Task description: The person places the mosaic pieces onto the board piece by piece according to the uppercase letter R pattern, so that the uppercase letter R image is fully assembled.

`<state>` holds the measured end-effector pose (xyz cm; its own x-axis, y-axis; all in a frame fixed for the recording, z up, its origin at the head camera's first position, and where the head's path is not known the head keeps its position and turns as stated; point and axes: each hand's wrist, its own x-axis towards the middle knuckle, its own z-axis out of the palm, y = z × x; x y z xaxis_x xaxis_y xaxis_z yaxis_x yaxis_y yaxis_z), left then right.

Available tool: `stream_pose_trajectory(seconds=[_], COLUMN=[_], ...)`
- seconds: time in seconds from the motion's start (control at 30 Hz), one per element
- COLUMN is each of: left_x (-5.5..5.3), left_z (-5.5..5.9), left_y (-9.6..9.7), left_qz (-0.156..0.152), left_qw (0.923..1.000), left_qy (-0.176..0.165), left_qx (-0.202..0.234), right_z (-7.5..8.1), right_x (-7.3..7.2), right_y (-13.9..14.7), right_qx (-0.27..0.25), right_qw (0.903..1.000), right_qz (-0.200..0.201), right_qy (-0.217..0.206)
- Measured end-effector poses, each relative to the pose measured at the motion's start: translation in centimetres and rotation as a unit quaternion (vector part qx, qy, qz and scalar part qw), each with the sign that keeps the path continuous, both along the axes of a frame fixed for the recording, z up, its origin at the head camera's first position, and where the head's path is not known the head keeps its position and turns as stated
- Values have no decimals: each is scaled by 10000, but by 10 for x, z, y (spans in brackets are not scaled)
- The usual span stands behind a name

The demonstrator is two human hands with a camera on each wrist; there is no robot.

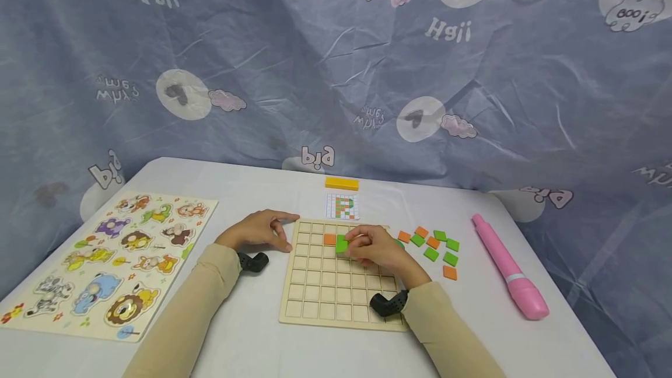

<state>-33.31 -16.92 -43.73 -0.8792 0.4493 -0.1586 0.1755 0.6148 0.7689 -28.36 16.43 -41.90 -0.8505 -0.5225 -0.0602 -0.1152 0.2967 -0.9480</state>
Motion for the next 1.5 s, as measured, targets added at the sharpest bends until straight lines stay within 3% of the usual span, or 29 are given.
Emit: stream_pose_trajectory(seconds=[0.43, 0.93, 1.27, 1.5], left_x=[-3, -2, -2, -2], left_z=[-3, -2, -1, -3], left_y=[-1, -1, -1, 0], left_qz=[-73, -53, -19, -22], left_qw=[9999, 9999, 10000, 10000], left_qy=[47, 115, 71, 77], left_qx=[65, -53, 4, -9], right_z=[2, 5, 4, 6], right_x=[1, 1, 0, 0], right_y=[-25, -36, -33, -14], right_qx=[999, 1539, 1451, 621], right_qw=[9937, 9845, 9862, 9975], right_qz=[-304, -282, -162, 164], right_qy=[416, 797, 782, 279])
